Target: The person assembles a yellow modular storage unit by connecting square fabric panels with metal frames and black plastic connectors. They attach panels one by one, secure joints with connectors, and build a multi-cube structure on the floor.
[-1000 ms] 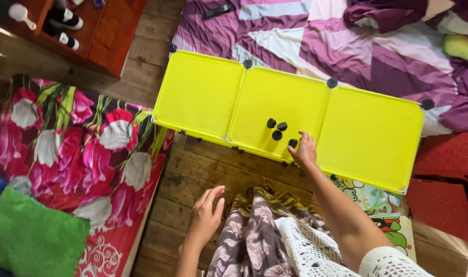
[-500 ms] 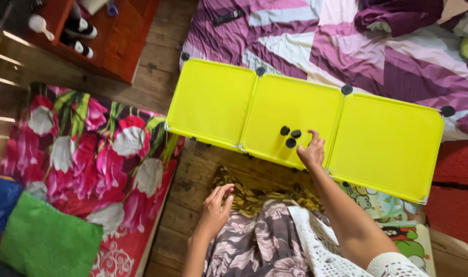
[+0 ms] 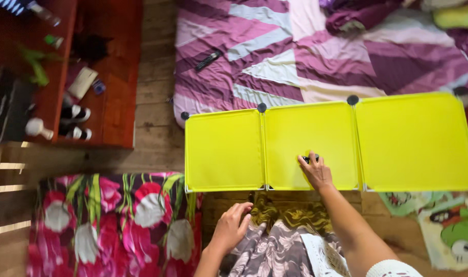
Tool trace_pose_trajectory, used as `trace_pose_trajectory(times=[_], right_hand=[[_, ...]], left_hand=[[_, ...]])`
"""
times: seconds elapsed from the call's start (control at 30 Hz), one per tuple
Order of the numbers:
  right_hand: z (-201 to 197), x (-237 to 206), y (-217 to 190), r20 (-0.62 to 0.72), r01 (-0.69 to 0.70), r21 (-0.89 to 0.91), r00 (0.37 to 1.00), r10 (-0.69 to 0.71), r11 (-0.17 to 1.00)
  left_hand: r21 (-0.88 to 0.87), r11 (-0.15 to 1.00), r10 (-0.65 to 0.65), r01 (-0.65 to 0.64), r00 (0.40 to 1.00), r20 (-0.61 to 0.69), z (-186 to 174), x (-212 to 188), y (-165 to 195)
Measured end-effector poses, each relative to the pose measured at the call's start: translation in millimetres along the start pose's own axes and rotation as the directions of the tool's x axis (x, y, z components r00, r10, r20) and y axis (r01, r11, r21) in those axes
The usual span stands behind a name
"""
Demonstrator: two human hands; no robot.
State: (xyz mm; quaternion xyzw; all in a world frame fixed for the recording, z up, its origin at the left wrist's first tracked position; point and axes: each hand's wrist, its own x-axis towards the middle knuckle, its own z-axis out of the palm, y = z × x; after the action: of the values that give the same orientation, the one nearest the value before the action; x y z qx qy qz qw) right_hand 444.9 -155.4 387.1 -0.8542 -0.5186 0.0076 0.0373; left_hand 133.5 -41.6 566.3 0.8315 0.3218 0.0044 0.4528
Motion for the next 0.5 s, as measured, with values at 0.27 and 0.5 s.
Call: trace_pose_trajectory(times=[0.27, 0.5], right_hand=[[-20.0, -14.2, -22.9, -0.059, -0.469, 0.495, 0.822, 0.567, 0.731], [-137.2, -67.1, -142.9, 0.011, -0.215, 0.879, 0.901, 0.434, 0.426]], left_hand=[[0.004, 0.976, 0.205, -0.218, 0.921, 0.331, 14.3, 47.0, -43.9], [-0.837, 0.244, -0.045, 0.490, 0.868, 0.494, 91.7, 68.4, -17.4]])
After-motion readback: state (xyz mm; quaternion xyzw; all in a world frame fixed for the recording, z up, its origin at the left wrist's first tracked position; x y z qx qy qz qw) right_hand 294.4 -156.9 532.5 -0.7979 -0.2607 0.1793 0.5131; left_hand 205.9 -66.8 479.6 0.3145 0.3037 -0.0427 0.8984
